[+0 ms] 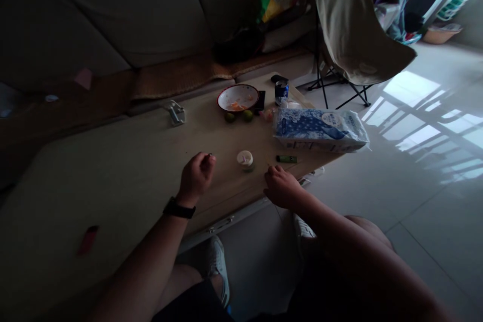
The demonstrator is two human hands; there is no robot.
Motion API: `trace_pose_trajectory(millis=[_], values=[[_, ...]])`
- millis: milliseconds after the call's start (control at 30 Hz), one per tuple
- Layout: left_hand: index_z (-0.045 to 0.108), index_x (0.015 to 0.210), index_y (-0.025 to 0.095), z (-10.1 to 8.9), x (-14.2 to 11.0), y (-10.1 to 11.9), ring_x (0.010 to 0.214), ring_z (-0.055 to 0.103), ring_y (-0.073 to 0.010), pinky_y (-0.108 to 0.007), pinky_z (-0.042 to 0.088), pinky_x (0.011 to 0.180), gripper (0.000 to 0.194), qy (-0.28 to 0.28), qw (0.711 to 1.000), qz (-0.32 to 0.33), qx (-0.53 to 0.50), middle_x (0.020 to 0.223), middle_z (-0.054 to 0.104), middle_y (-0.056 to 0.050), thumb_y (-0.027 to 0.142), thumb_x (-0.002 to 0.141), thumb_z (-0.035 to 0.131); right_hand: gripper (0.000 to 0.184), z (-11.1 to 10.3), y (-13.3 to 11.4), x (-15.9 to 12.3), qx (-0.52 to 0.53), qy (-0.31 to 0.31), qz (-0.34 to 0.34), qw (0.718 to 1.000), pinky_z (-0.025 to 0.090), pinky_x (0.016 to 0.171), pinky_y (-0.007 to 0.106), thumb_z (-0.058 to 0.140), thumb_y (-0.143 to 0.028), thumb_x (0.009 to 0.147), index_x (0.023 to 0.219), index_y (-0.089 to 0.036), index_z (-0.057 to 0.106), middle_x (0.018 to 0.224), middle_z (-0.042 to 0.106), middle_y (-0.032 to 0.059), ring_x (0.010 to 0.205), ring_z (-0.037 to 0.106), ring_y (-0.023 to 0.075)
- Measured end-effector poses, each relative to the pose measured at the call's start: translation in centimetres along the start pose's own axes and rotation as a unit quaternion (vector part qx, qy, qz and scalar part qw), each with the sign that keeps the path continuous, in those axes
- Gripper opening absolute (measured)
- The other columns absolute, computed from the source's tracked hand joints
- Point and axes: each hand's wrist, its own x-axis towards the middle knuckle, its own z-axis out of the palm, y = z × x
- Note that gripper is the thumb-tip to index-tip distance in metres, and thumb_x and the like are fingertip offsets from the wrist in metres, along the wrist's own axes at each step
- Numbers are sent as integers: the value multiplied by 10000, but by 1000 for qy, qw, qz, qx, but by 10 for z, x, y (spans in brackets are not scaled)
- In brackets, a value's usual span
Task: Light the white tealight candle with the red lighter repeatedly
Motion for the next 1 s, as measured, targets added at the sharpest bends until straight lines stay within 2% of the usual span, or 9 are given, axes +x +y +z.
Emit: trace_pose_trajectory(millis=[167,267,533,833,1000], values=[[516,745,224,17,-1,15,722,523,-205,-317,393,704,186,-30,994,91,48,735,577,-39,312,892,588,203,-2,-1,0,4,-8,5,1000,441,990,392,650,-291,916,1072,-163,671,1186,620,161,1173,523,299],[532,766,222,28,1,20,766,537,-227,-352,416,755,150,-46,989,122,69,762,596,-56,292,887,589,213,-4,-1,-1,6,-14,7,1000,438,998,387,660,-288,911,1079,-158,673,1180,618,159,1178,520,297],[534,783,215,40,6,28,771,552,-242,-373,415,744,114,-70,980,146,114,784,610,-79,264,878,572,259,-3,1,-2,12,-4,-1,1000,445,988,376,674,-309,905,1119,-164,670,1193,618,151,1167,529,292],[535,797,216,40,5,29,758,557,-243,-363,398,706,146,-71,973,159,151,790,634,-92,306,910,554,251,0,0,0,-14,-5,5,1000,458,976,400,651,-341,924,1096,-158,664,1205,629,164,1169,539,310],[526,780,217,39,6,29,758,554,-246,-366,400,702,121,-79,976,150,139,791,629,-94,268,858,604,261,1,1,0,-12,-1,5,1000,466,959,396,635,-342,934,1104,-146,659,1186,626,167,1149,541,307]])
